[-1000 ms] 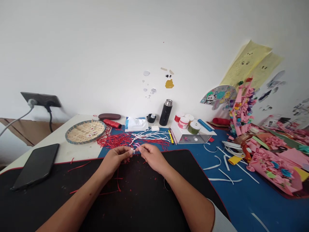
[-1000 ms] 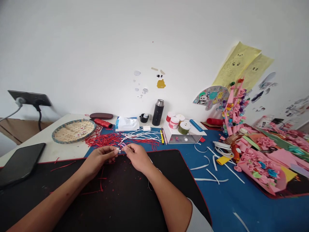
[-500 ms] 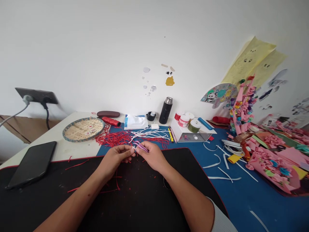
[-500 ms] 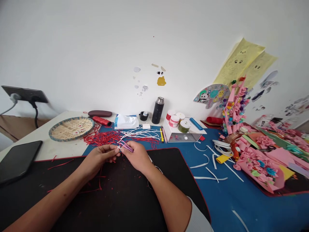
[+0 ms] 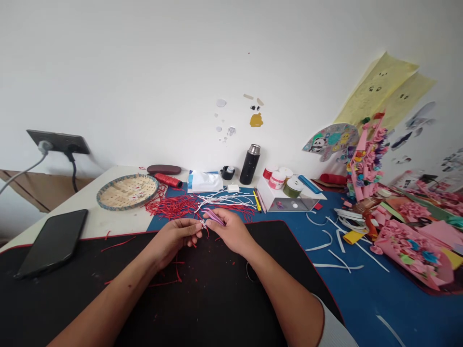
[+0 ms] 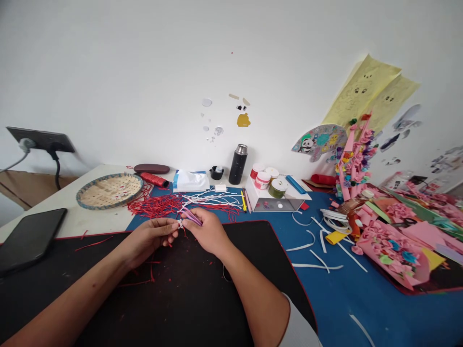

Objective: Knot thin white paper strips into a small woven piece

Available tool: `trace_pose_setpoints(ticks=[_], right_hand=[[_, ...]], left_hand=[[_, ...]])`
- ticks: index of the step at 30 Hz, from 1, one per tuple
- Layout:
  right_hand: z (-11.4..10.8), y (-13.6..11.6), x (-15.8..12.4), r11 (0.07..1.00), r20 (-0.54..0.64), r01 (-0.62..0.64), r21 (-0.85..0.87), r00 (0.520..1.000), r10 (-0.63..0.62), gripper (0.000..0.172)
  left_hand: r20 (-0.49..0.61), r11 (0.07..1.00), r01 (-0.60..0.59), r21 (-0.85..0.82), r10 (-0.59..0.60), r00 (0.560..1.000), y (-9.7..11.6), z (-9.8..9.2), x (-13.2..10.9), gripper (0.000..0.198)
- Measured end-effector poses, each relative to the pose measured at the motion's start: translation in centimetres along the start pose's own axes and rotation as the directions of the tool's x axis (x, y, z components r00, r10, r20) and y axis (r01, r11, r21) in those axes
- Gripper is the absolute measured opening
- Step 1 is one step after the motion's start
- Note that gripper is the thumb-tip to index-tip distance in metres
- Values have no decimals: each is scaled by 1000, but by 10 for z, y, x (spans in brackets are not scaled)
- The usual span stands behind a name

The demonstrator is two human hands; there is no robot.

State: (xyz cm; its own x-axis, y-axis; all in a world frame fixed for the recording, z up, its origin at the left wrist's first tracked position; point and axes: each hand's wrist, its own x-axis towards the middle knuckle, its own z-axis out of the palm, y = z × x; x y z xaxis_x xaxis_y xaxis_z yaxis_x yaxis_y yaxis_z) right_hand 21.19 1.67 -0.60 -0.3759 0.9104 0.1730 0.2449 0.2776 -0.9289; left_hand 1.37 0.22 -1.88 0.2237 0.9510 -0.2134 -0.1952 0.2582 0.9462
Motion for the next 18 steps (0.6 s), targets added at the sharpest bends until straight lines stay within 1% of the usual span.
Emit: trace_pose_setpoints(ticks=[5,11,18], right_hand=[[-1,-5,-1,1000,50,0,20,999,-1,28],[0,-5,-1,1000,50,-1,16,999,0,26],[0,-6,-2,1000,34,5,9,999,-5,25]], left_hand=[[48,999,41,-31,-40,998,3,1,-2,35],[69,991,84,-105,-77,995,3,0,-2,37],[76,991,81,-108,-73,994,2,0,-2,37]])
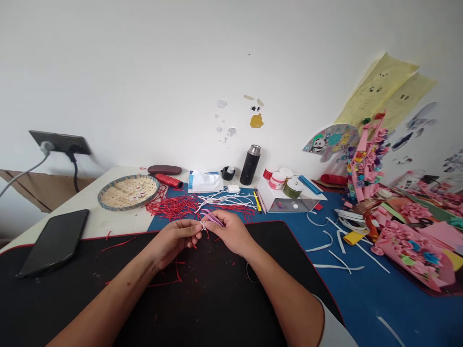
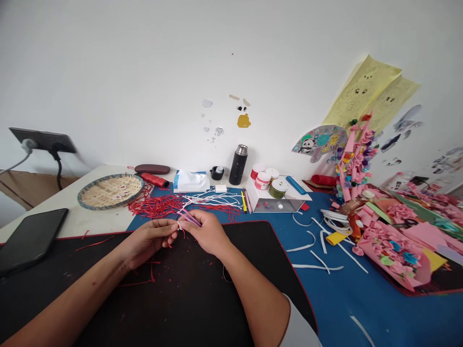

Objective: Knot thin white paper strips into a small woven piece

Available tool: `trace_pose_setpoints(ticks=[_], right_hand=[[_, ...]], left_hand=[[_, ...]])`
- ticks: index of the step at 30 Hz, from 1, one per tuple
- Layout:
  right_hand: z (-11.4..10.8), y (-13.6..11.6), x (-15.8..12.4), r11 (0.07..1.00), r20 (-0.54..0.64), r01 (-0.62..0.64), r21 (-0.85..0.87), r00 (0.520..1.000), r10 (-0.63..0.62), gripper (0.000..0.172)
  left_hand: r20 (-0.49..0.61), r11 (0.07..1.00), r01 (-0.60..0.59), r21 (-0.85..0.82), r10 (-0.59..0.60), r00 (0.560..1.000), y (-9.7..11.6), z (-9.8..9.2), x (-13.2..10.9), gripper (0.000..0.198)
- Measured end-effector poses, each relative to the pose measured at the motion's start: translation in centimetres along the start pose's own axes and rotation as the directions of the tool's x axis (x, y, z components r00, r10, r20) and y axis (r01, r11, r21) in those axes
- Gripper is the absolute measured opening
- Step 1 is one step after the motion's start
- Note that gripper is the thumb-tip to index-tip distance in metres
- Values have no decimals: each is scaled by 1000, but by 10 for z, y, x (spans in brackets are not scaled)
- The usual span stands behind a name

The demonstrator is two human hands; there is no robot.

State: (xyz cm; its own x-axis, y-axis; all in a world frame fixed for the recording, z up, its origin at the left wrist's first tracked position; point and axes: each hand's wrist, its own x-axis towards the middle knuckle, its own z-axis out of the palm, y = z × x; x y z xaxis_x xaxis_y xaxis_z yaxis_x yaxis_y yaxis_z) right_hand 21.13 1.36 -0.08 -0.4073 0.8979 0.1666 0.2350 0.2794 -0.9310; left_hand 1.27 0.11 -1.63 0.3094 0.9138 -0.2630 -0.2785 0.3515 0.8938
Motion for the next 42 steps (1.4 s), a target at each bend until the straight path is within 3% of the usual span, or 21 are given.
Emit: trace_pose_setpoints(ticks=[19,27,42], right_hand=[[0,5,0,998,10,-38,-55,999,38,28],[-2,7,2,993,-53,-69,-92,997,64,25],[0,3,-1,987,44,-81,-141,995,88,29]], left_hand=[[19,985,-96,145,94,995,-1,1,-1,36],[16,983,-81,162,80,997,0,-2,-2,42],[1,979,-138,152,140,990,1,-1,-2,42]])
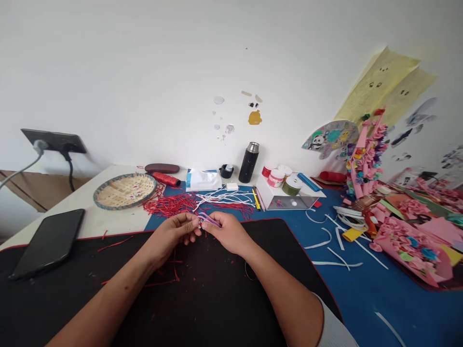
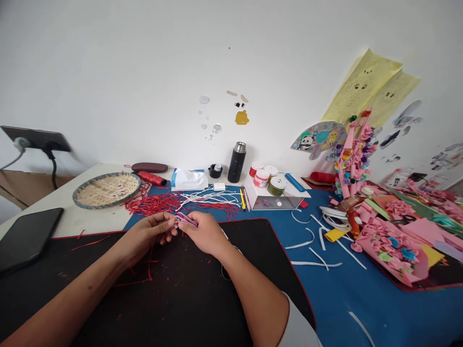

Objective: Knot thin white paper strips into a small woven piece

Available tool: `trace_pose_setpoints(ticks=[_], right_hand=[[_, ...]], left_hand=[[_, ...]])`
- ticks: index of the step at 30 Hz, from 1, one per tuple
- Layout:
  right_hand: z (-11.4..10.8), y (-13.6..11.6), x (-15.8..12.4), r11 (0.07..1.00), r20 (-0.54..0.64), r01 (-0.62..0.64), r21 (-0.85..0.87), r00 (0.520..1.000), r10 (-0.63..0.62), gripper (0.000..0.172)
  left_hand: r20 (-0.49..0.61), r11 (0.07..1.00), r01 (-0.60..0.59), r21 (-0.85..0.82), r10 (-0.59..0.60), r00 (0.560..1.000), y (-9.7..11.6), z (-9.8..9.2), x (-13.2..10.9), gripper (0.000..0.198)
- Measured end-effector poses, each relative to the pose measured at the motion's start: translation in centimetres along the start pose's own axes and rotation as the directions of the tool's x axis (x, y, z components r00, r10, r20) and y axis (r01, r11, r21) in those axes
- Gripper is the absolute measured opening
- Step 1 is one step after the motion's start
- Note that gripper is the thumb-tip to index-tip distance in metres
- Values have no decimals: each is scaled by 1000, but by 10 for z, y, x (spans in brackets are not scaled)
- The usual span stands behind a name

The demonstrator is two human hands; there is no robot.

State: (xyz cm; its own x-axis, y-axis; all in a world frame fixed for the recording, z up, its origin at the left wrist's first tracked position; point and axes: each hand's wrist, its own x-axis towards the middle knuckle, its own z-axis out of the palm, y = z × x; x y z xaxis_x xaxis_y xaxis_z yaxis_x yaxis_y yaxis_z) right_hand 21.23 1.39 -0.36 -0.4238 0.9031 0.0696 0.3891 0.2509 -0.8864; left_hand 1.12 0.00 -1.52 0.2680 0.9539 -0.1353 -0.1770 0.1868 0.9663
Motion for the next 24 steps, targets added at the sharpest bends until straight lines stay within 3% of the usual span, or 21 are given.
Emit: trace_pose_setpoints(ticks=[11,19,24], right_hand=[[-2,-3,0,999,-82,-28,37,996,31,33],[-4,-6,0,1000,-93,-9,15,996,10,34],[-3,-5,0,1000,-102,-8,7,995,9,34]], left_hand=[[-77,998,-17,-63,12,997,5,-1,-1,45],[-49,993,-26,114,32,998,6,0,-3,40],[26,980,-11,201,6,1000,10,4,-5,39]])
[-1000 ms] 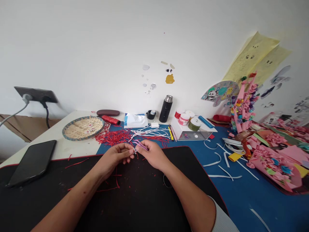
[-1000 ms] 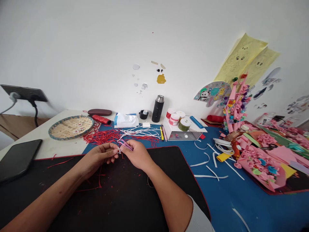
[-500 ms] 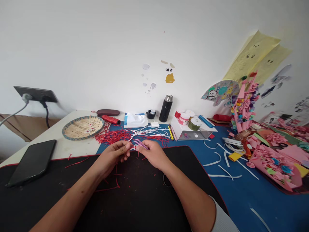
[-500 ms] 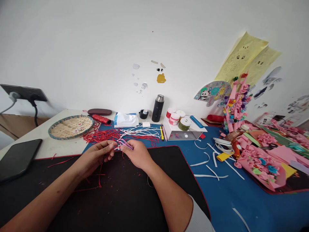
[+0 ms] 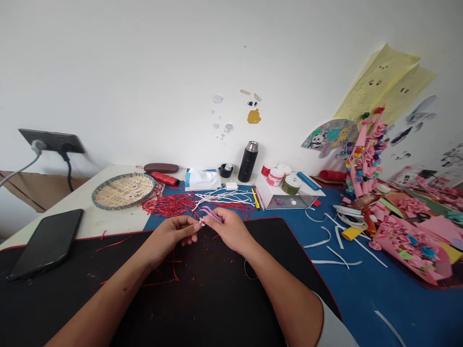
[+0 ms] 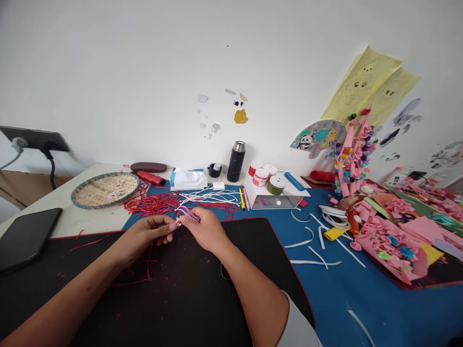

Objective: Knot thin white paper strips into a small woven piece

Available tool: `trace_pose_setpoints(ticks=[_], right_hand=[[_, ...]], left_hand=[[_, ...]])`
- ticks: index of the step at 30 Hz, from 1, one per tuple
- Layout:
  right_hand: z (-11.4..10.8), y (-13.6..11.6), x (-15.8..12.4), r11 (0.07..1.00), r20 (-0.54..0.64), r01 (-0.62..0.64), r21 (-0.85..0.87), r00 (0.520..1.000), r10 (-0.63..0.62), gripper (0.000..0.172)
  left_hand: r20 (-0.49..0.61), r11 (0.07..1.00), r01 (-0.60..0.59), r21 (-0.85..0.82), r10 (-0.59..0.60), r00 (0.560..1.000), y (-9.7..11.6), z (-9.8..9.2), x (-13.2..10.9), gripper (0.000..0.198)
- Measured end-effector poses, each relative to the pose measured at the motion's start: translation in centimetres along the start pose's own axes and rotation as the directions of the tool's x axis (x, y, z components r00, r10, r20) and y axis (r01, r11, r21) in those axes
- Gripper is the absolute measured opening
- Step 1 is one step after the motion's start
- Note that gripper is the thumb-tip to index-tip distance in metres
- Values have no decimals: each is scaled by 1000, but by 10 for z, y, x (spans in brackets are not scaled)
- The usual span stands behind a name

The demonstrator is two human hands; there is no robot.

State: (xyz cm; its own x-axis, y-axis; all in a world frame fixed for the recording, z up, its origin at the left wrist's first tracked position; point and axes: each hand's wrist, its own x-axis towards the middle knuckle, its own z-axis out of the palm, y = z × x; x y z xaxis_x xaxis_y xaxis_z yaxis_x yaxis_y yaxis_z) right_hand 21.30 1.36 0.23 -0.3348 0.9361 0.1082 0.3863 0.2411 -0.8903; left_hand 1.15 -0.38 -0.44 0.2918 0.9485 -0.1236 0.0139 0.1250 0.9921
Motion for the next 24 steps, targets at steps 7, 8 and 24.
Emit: trace_pose_setpoints(ticks=[7,8,24], right_hand=[[0,-1,0,1000,5,7,9,1000,-7,36],[0,-1,-1,1000,8,7,6,1000,-7,36],[0,0,0,1000,15,-7,1,1000,7,36]], left_hand=[[47,1000,-3,-7,3,999,-2,-1,0,40],[39,1000,-8,-10,8,999,-3,-2,0,41],[-49,984,-55,-168,48,998,-3,-3,0,39]])
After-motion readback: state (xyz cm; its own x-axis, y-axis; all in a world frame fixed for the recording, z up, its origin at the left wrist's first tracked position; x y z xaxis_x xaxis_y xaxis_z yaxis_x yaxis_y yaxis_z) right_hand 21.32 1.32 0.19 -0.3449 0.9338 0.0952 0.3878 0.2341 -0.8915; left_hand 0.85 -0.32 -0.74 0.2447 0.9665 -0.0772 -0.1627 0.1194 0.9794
